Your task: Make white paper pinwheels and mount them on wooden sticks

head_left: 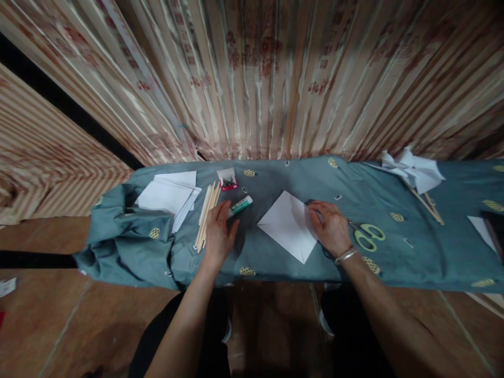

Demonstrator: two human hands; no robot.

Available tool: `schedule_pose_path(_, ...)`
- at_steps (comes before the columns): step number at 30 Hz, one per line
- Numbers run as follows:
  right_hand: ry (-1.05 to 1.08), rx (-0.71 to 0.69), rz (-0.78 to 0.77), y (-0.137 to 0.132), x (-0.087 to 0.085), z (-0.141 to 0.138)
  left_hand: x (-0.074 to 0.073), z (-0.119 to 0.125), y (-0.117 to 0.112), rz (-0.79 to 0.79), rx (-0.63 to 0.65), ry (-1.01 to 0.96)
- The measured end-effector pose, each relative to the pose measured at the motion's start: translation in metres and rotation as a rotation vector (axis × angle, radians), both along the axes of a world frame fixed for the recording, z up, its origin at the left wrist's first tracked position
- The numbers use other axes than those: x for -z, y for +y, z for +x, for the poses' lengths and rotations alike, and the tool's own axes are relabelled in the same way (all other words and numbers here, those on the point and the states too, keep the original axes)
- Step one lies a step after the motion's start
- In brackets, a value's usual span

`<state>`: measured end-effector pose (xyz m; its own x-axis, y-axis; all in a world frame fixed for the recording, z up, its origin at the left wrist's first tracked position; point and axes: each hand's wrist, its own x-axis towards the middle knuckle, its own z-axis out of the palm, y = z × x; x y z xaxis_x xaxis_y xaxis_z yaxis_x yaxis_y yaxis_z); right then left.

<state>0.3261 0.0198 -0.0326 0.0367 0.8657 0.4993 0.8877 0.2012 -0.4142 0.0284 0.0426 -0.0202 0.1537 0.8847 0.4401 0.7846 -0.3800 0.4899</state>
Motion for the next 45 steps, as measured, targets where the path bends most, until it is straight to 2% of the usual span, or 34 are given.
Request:
schedule_pose_path(7, 0.048, -0.032, -0.005, 0.009, 0.002, -0.014, 0.015, -0.009, 0.017, -0.042, -0.022, 0.073)
schedule_pose_path(11, 0.086, -0.058, -0.002, 0.012, -0.002, -0.014, 0.011, -0.010, 0.023, -0.072, -0.017, 0.062)
schedule_pose_path(14, 0.179, -0.050, -0.022, 0.010, -0.009, -0.021, 0.004, -0.003, 0.024, -0.108, -0.036, -0.091)
schedule_pose_path(16, 0.329, -0.041, -0.073, 0.006, -0.016, -0.030, -0.003, 0.010, 0.022, -0.172, -0.028, -0.258)
schedule_pose_path(18, 0.582, -0.056, -0.178, 0.001, -0.023, -0.042, -0.009, 0.027, 0.016, -0.284, 0.053, -0.403)
schedule_pose_path(21, 1.055, -0.232, -0.407, -0.004, -0.032, -0.058, -0.016, 0.053, 0.005, -0.473, 0.220, -0.541)
schedule_pose_path(23, 1.325, -0.302, -0.493, -0.004, -0.036, -0.065, -0.018, 0.065, -0.001, -0.537, 0.291, -0.575)
schedule_pose_path(26, 1.558, -0.262, -0.517, -0.001, -0.037, -0.068, -0.018, 0.073, -0.004, -0.595, 0.308, -0.632)
schedule_pose_path(30, 1.709, -0.115, -0.501, 0.004, -0.034, -0.061, -0.016, 0.067, 0.000, -0.685, 0.264, -0.700)
schedule_pose_path(33, 1.830, -0.059, -0.505, 0.006, -0.030, -0.052, -0.013, 0.050, 0.007, -0.623, 0.192, -0.640)
schedule_pose_path(36, 1.871, -0.060, -0.586, 0.005, -0.028, -0.042, -0.008, 0.030, 0.017, -0.439, 0.053, -0.359)
schedule_pose_path(38, 1.852, -0.044, -0.606, 0.004, -0.028, -0.037, -0.002, 0.021, 0.022, -0.299, 0.068, -0.149)
schedule_pose_path(41, 1.806, 0.030, -0.529, 0.001, -0.030, -0.027, 0.007, 0.017, 0.026, -0.119, 0.154, 0.013)
schedule_pose_path(45, 1.763, 0.121, -0.480, -0.002, -0.032, -0.013, 0.010, 0.020, 0.025, -0.077, 0.192, 0.116)
